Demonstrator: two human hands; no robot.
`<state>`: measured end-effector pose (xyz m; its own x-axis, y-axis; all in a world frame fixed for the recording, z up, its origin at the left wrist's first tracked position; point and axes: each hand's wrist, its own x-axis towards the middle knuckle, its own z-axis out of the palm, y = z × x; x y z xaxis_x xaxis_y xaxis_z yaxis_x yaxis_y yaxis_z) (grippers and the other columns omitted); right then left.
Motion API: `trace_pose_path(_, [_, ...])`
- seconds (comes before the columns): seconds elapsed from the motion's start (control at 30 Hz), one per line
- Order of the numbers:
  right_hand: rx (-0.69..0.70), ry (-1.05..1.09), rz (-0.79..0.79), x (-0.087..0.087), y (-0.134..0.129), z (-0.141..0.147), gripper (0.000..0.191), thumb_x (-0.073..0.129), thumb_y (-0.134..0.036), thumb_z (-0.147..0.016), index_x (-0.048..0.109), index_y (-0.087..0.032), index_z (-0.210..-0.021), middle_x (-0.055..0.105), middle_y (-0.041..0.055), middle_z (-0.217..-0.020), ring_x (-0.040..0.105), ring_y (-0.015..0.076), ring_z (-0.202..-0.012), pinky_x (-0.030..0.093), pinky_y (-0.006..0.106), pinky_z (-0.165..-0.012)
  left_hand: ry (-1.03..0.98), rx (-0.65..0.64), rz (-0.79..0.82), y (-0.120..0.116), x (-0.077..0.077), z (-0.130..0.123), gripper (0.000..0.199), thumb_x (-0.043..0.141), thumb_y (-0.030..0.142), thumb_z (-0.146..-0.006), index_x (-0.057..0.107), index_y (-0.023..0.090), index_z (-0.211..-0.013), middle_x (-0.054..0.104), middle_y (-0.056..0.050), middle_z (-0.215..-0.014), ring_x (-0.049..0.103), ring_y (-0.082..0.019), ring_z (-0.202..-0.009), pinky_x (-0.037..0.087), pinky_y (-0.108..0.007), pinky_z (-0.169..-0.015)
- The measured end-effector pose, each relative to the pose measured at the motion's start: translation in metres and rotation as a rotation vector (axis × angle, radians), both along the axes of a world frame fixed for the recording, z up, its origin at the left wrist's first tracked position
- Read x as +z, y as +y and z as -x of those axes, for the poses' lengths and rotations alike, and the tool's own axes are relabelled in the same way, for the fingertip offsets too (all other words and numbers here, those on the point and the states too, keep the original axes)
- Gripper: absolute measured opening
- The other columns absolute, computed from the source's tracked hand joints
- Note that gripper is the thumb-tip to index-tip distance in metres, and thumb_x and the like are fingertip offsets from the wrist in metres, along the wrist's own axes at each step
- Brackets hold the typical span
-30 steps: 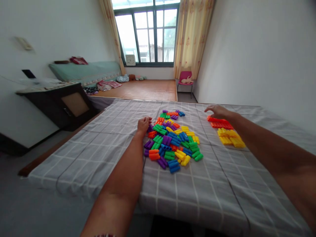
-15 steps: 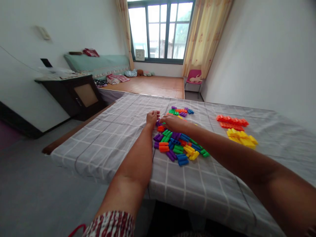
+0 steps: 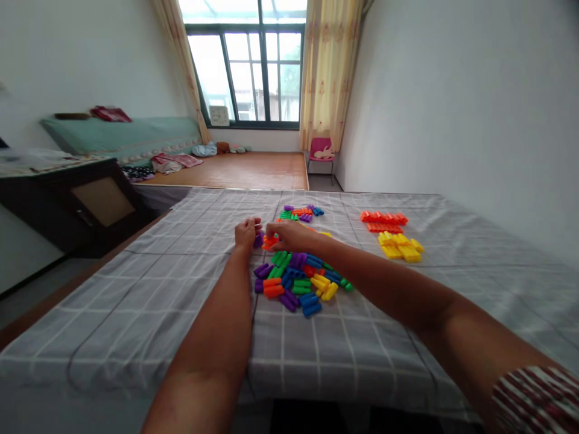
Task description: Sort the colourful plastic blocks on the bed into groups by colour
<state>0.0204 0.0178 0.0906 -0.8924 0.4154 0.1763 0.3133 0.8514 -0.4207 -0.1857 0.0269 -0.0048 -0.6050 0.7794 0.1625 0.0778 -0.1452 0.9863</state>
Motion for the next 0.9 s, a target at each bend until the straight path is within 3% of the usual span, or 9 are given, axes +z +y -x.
trace_pose_path(0.13, [-0.278,0.121,-0.051,0.002,0.052,-0.059,0.022,0.075,-0.030,-0.075,0.067,-0.017,-0.091,0.069,0.0033,-0.088,0.062,0.0146,-0.079,0.044,0.025,-0.069,0.029,0.010,0.010,-0.002,0.001,-0.001,0.038,0.051,0.047,-0.080,0.066,0.013,-0.080,0.072,-0.010,-0.081,0.068,-0.017,-0.070,0.049,-0.024,-0.056])
trace_pose_path(0.27, [-0.634,0.211,0.098,0.000,0.124,-0.159,0.023,0.072,-0.032,-0.075,0.067,-0.014,-0.088,0.070,0.0040,-0.083,0.061,0.0128,-0.070,0.044,0.023,-0.064,0.047,0.005,0.014,0.001,0.000,0.001,0.039,0.052,0.048,-0.079,0.067,0.012,-0.080,0.071,-0.010,-0.078,0.067,-0.018,-0.068,0.049,-0.024,-0.055])
trace_pose_path(0.37, [-0.961,0.143,0.047,-0.001,0.161,-0.228,0.025,0.070,-0.035,-0.076,0.068,-0.014,-0.090,0.071,0.0053,-0.082,0.059,0.0121,-0.063,0.042,0.022,-0.058,0.054,0.001,0.007,0.002,-0.002,0.003,0.039,0.054,0.048,-0.078,0.068,0.012,-0.080,0.072,-0.010,-0.080,0.067,-0.017,-0.067,0.049,-0.025,-0.056])
trace_pose_path(0.43, [-1.087,0.053,0.012,-0.002,0.174,-0.258,0.028,0.070,-0.038,-0.075,0.069,-0.013,-0.089,0.071,0.0062,-0.081,0.059,0.0130,-0.061,0.042,0.023,-0.056,0.060,0.002,0.013,0.003,-0.003,0.004,0.039,0.054,0.048,-0.077,0.068,0.012,-0.080,0.071,-0.009,-0.077,0.066,-0.017,-0.067,0.049,-0.025,-0.057])
trace_pose_path(0.53, [-1.124,-0.088,0.002,-0.007,0.183,-0.275,0.029,0.069,-0.040,-0.075,0.071,-0.013,-0.085,0.071,0.0065,-0.075,0.061,0.0153,-0.062,0.042,0.024,-0.055,0.069,-0.006,0.037,0.004,-0.003,0.004,0.039,0.055,0.049,-0.076,0.069,0.012,-0.079,0.070,-0.008,-0.071,0.066,-0.018,-0.065,0.049,-0.027,-0.057])
trace_pose_path(0.7, [-1.084,-0.233,-0.008,-0.018,0.191,-0.264,0.025,0.069,-0.037,-0.074,0.072,-0.014,-0.081,0.071,0.0068,-0.073,0.065,0.0187,-0.068,0.043,0.024,-0.057,0.088,-0.013,0.040,0.005,-0.004,0.005,0.039,0.056,0.049,-0.074,0.069,0.012,-0.078,0.071,-0.009,-0.076,0.066,-0.017,-0.066,0.050,-0.027,-0.059])
trace_pose_path(0.9, [-1.136,-0.317,-0.042,-0.031,0.195,-0.256,0.028,0.069,-0.039,-0.075,0.072,-0.013,-0.087,0.071,0.0113,-0.082,0.067,0.0242,-0.079,0.048,0.029,-0.065,0.139,-0.018,0.046,0.004,-0.005,0.006,0.042,0.054,0.051,-0.075,0.070,0.012,-0.082,0.071,-0.009,-0.073,0.067,-0.019,-0.068,0.049,-0.027,-0.058])
